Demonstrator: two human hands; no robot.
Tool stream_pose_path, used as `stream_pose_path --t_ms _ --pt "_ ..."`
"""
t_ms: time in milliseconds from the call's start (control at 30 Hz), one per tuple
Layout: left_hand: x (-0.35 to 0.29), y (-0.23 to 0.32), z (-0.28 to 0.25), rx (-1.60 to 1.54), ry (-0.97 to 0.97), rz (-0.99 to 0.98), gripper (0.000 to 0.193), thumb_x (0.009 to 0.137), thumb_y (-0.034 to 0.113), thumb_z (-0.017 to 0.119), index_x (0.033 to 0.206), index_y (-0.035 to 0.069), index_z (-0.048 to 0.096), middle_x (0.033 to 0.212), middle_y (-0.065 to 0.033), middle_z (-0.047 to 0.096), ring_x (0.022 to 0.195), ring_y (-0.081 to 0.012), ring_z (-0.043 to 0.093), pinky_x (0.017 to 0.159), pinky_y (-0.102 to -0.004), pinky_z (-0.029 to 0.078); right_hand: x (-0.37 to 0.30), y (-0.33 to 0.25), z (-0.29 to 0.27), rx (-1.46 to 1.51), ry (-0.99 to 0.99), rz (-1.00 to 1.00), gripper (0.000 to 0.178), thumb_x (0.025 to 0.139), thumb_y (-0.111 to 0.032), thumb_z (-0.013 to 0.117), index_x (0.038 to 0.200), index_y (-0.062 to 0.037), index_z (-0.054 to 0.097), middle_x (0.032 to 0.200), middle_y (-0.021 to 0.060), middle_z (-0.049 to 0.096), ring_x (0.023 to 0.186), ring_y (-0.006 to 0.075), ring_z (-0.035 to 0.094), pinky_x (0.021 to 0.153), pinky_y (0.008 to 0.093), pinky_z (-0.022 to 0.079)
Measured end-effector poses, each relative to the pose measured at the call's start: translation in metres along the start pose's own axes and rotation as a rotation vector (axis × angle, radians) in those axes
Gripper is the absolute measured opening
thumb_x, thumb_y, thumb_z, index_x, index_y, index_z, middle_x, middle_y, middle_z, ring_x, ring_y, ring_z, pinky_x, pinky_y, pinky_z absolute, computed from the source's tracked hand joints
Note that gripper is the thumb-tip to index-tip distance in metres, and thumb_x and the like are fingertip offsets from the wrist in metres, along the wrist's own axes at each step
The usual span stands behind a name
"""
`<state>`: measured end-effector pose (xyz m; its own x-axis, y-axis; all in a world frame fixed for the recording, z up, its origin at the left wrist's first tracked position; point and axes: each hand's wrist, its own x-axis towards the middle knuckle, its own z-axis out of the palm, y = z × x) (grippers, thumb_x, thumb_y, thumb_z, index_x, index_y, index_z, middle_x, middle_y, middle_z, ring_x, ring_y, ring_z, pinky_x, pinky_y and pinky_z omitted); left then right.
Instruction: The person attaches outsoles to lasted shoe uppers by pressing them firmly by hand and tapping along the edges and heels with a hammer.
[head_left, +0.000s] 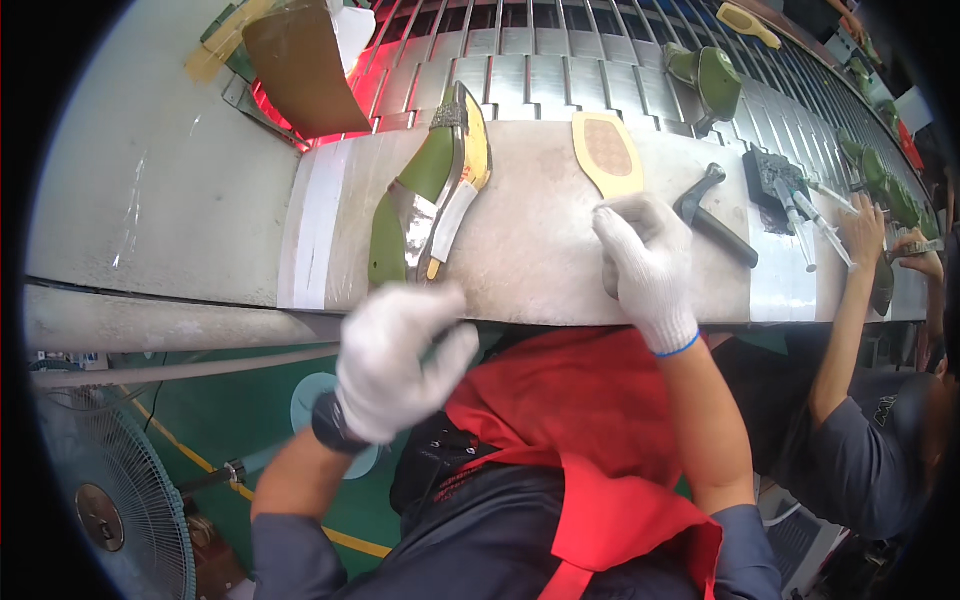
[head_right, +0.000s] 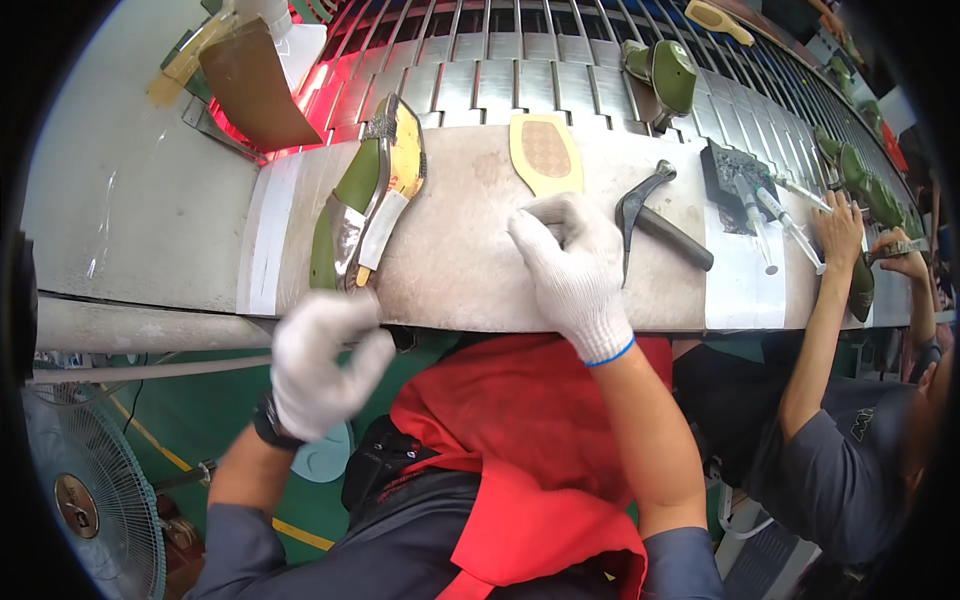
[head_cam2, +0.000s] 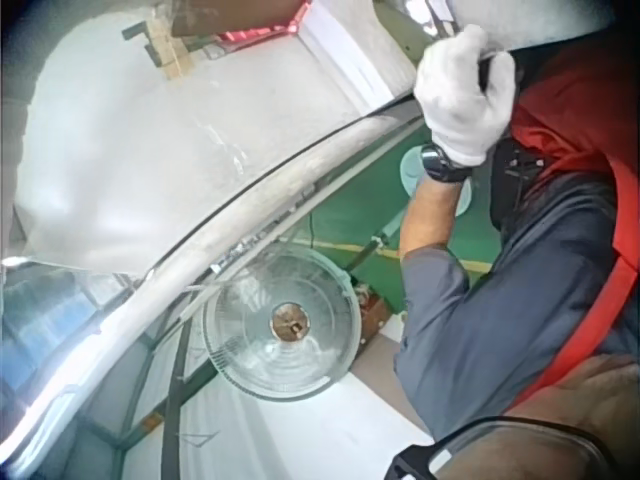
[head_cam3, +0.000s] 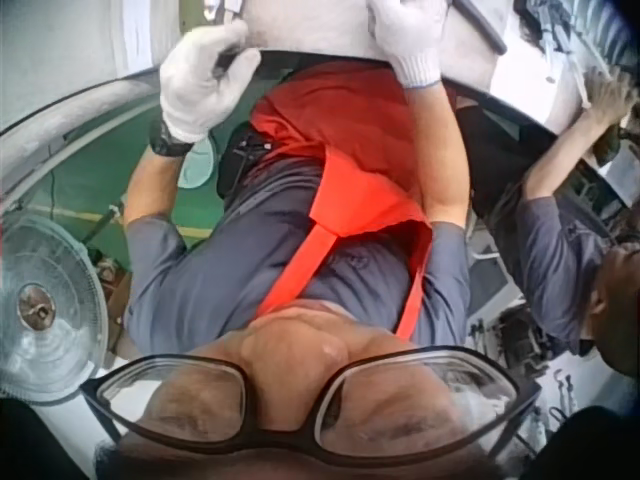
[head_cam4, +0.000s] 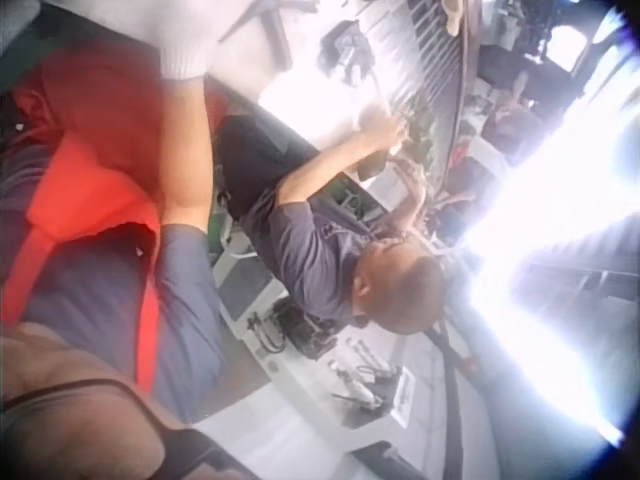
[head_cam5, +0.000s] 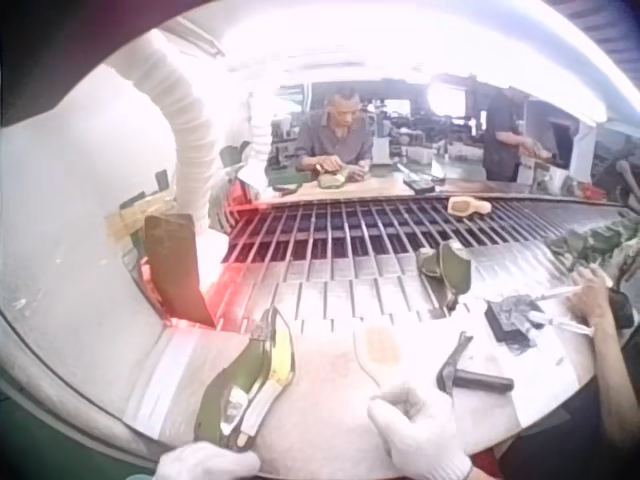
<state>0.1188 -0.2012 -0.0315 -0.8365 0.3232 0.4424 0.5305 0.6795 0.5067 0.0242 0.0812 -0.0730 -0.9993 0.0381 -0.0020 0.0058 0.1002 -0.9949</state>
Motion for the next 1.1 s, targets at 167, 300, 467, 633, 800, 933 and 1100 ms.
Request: stream_pose_path --t_ms 167,300,467,633,800,933,1100 --pt "0.124 -0.097 0.015 0.274 0.272 -0.136 0.063 0.091 0.038 0.087 0.131 -0.006 0.067 0.116 -0.0175 0.077 0.099 -0.0315 0.077 0.091 -0.0412 0.060 -0.027 0.017 -0.009 -0.628 0.226 -0.602 0.046 0.089 -0.011 0.086 0.130 0.0028 0.069 0.139 0.0334 0.067 0.122 0.0428 0.072 0.108 0.0442 0.057" --pt "0.163 -0.086 0.009 -0.059 -0.333 -0.513 0.063 0.090 0.047 0.084 0.123 -0.006 0.071 0.107 -0.0153 0.079 0.099 -0.0281 0.076 0.091 -0.0405 0.058 -0.052 0.017 -0.022 -0.537 0.195 -0.499 0.024 0.092 -0.003 0.081 0.114 0.0000 0.072 0.148 0.0373 0.062 0.129 0.0462 0.068 0.109 0.0454 0.055" --pt "0.127 -0.059 -0.008 -0.468 0.054 -0.360 0.059 0.093 0.037 0.080 0.133 -0.005 0.068 0.116 -0.0160 0.080 0.106 -0.0257 0.079 0.097 -0.0401 0.061 -0.156 0.031 -0.057 0.166 0.096 -0.135 0.029 0.094 0.006 0.070 0.122 -0.0018 0.066 0.161 0.0342 0.054 0.119 0.0330 0.073 0.097 0.0404 0.059" --pt "0.096 -0.016 0.008 -1.177 0.281 -0.266 0.082 0.095 0.036 0.080 0.157 -0.005 0.047 0.140 -0.0183 0.069 0.123 -0.0292 0.073 0.109 -0.0446 0.059 -0.157 0.025 -0.046 0.655 0.051 0.376 0.036 0.101 -0.008 0.065 0.134 0.0055 0.057 0.129 0.0276 0.069 0.098 0.0311 0.077 0.089 0.0440 0.065" --pt "0.096 -0.017 0.000 -1.271 0.157 -0.278 0.085 0.092 0.036 0.083 0.160 -0.001 0.046 0.148 -0.0218 0.063 0.131 -0.0351 0.069 0.113 -0.0508 0.057 -0.130 0.048 -0.036 0.467 0.091 0.336 0.040 0.103 -0.012 0.067 0.135 0.0090 0.056 0.105 0.0221 0.077 0.083 0.0308 0.080 0.079 0.0427 0.067" --pt "0.110 -0.010 -0.015 -1.300 0.217 -0.292 0.068 0.097 0.013 0.075 0.157 -0.003 0.047 0.141 -0.0228 0.067 0.128 -0.0326 0.071 0.112 -0.0479 0.058 -0.128 0.035 -0.041 0.663 -0.161 0.527 0.033 0.107 -0.014 0.065 0.132 0.0070 0.062 0.092 0.0201 0.077 0.081 0.0300 0.079 0.078 0.0436 0.067" --pt "0.109 0.014 -0.019 -1.339 0.279 -0.215 0.063 0.097 -0.007 0.070 0.156 -0.004 0.049 0.137 -0.0172 0.069 0.126 -0.0251 0.071 0.111 -0.0396 0.058 -0.134 0.000 -0.023 0.440 0.024 0.294 0.040 0.109 -0.024 0.065 0.127 0.0117 0.065 0.087 0.0192 0.075 0.077 0.0324 0.078 0.077 0.0532 0.068"
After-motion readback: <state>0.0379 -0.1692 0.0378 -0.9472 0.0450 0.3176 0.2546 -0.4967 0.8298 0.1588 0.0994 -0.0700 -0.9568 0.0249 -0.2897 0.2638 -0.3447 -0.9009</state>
